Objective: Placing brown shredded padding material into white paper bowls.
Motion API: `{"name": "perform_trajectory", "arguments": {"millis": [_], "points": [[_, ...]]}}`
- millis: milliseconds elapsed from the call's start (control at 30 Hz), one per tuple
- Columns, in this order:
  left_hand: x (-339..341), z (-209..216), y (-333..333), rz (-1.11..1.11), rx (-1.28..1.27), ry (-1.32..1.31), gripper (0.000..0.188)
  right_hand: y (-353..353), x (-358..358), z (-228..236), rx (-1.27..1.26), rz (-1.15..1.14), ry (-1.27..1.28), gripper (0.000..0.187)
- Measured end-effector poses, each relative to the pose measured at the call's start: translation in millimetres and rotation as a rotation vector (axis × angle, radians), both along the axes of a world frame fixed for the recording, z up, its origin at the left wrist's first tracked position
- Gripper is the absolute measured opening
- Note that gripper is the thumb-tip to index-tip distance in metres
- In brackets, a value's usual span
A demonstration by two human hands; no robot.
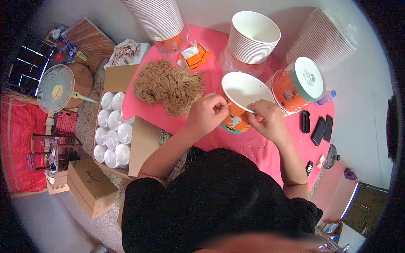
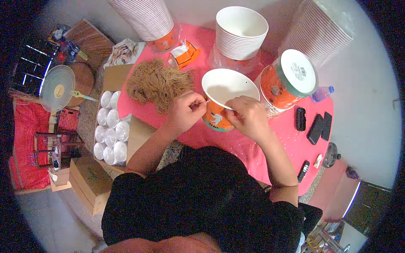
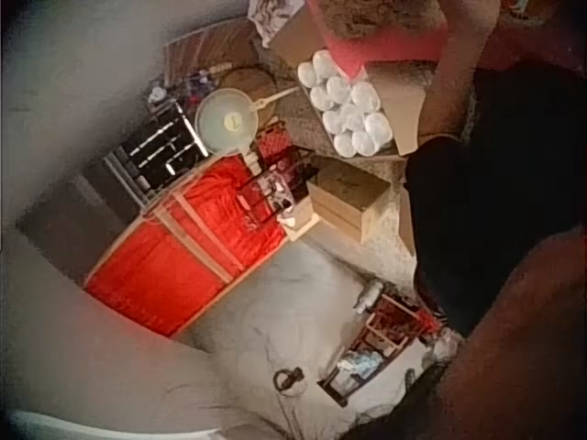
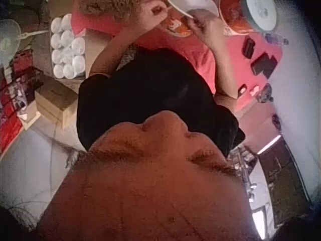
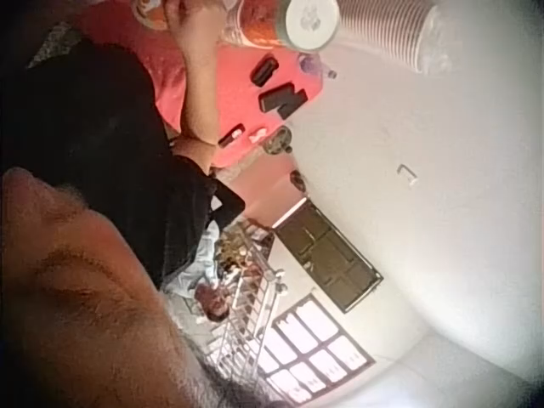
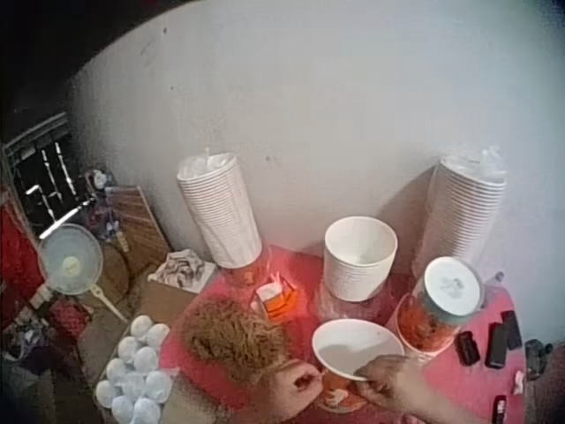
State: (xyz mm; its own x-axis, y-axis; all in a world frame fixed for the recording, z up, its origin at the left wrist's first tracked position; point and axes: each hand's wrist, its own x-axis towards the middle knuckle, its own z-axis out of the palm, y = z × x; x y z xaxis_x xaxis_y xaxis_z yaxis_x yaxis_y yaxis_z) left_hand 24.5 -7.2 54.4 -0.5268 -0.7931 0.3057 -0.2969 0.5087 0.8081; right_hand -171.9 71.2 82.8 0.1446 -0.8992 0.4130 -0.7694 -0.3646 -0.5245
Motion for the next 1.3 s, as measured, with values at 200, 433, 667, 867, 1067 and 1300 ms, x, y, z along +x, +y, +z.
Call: {"name": "perform_trajectory", "arguments": {"millis": [200, 433, 667, 867, 1067, 1300], "points": [[-2, -3, -1, 0.009, 0.048, 0.009, 0.009, -1, 2, -1, -0.023, 0.012, 0.023, 0.008], [-3, -2, 1, 0.009, 0.055, 0.006, 0.009, -2, 4, -2, -0.061, 0.031, 0.052, 0.007], [-1, -5, 3, 0.021, 0.076, -0.014, 0.010, 1, 6, -2, -0.065, 0.043, 0.061, 0.008], [3, -1, 5, 0.014, 0.113, -0.047, 0.012, 1, 6, -6, -0.078, 0.061, 0.089, 0.008], [5, -5, 6, -0.011, 0.199, 0.025, 0.014, 2, 8, -7, -0.109, 0.078, 0.131, 0.011], [16, -11, 9, -0.101, 0.154, 0.027, 0.023, 9, 4, -7, -0.120, 0.187, 0.145, 0.014]]}}
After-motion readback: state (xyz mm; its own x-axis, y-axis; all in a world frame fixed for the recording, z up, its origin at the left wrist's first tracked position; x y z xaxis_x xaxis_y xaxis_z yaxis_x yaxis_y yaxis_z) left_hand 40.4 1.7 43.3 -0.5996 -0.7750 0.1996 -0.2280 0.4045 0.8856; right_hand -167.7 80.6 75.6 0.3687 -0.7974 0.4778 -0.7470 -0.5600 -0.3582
